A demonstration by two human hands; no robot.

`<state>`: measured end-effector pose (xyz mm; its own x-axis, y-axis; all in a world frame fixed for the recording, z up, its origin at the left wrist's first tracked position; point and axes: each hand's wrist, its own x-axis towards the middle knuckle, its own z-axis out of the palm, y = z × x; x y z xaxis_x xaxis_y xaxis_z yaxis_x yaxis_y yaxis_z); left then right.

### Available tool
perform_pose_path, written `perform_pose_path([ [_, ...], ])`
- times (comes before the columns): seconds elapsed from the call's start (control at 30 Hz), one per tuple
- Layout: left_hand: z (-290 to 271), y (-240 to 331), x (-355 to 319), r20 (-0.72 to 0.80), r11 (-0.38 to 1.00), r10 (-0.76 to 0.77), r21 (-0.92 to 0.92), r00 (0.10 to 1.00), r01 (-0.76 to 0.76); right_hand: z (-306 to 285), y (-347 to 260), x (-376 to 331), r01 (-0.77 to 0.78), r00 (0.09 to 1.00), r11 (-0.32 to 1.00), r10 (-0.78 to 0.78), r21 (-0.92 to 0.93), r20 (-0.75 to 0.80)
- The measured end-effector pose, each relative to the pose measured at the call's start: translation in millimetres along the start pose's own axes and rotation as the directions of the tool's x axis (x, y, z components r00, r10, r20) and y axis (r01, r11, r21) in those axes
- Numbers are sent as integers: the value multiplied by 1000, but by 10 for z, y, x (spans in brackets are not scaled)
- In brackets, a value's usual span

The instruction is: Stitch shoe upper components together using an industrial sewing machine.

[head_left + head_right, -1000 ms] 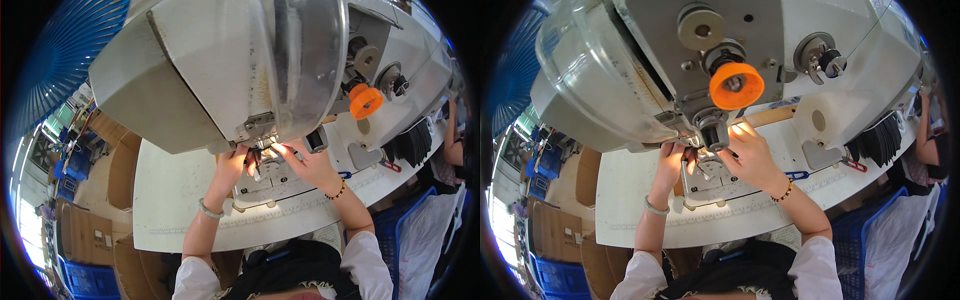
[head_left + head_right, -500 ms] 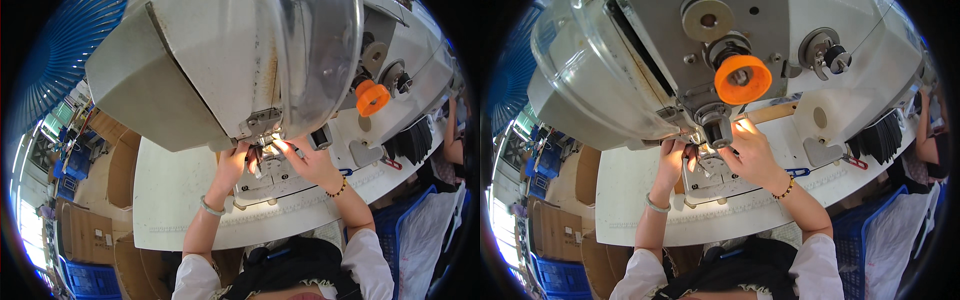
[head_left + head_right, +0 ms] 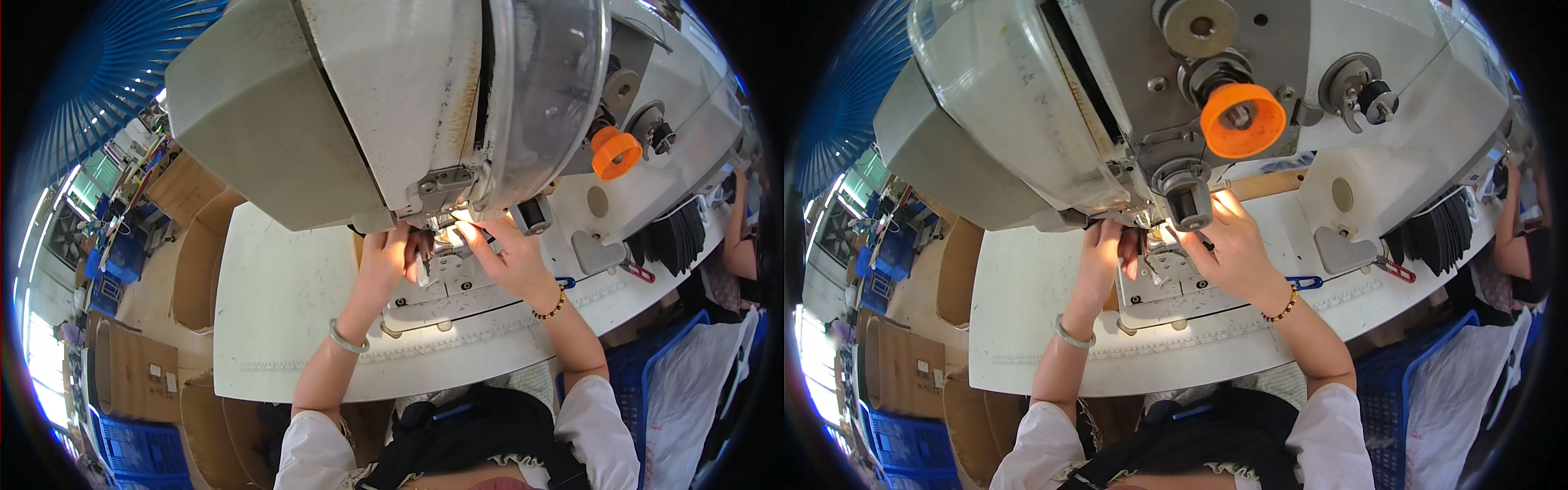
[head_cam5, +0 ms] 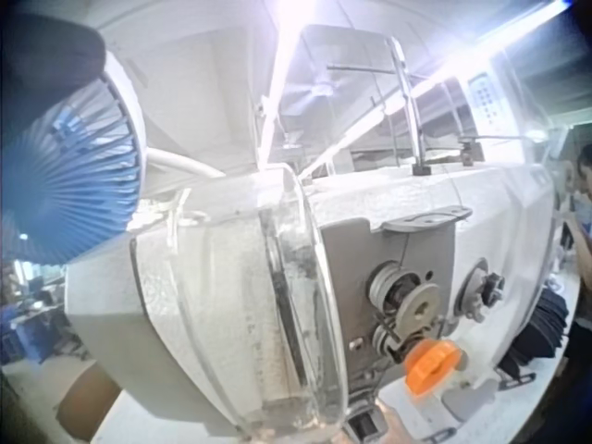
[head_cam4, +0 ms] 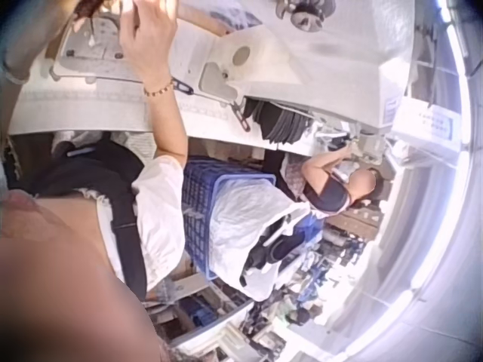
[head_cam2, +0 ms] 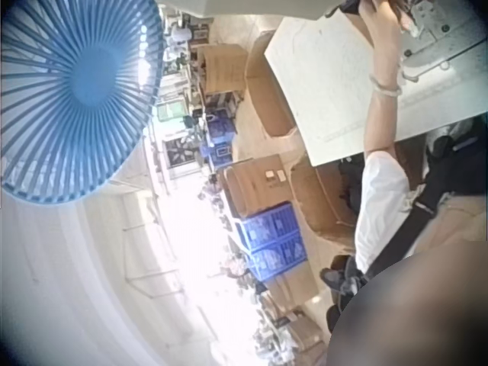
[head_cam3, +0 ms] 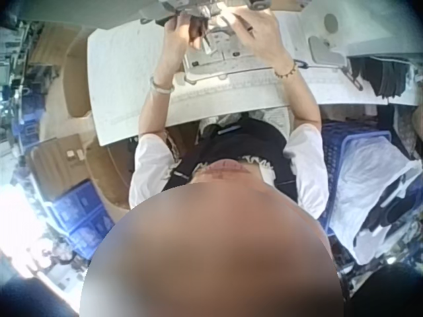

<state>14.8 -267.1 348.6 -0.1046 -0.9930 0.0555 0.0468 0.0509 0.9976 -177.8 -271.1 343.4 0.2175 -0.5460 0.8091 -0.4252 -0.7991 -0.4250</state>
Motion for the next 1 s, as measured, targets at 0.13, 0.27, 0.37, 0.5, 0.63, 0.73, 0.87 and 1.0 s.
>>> perform_pose_path([
  [0.13, -95, -10, -248, -341, 775, 435, 613, 833, -154, 11, 17, -1, 55, 998, 997, -56, 45, 12],
  [0.27, -317, 83, -96, 190, 49, 812, 920, 552, -388, -4, -29, -30, -17, 997, 1000, 18, -14, 78],
  [0.37, -331, 110, 46, 336, 136, 624, 842, 705, -522, 37, 7, -42, -26, 999, 999, 25, 27, 45],
  [0.5, -274, 169, 177, 389, -10, 683, 851, 618, -525, 110, 107, -35, 6, 1000, 991, -5, 134, -10],
  [0.63, -253, 154, 122, 438, -183, 793, 835, 424, -519, 114, 116, -77, -221, 975, 911, 193, 348, 113],
  [0.73, -218, 93, 71, 417, -220, 798, 874, 436, -434, 93, 108, -60, -246, 966, 920, 205, 306, 160],
  [0.87, -187, 57, 44, 388, -181, 773, 893, 501, -412, 113, 62, -29, -244, 967, 917, 204, 317, 156],
  [1.0, -170, 91, 8, 372, -175, 760, 907, 533, -383, 73, -2, 0, -197, 978, 925, 160, 324, 136],
])
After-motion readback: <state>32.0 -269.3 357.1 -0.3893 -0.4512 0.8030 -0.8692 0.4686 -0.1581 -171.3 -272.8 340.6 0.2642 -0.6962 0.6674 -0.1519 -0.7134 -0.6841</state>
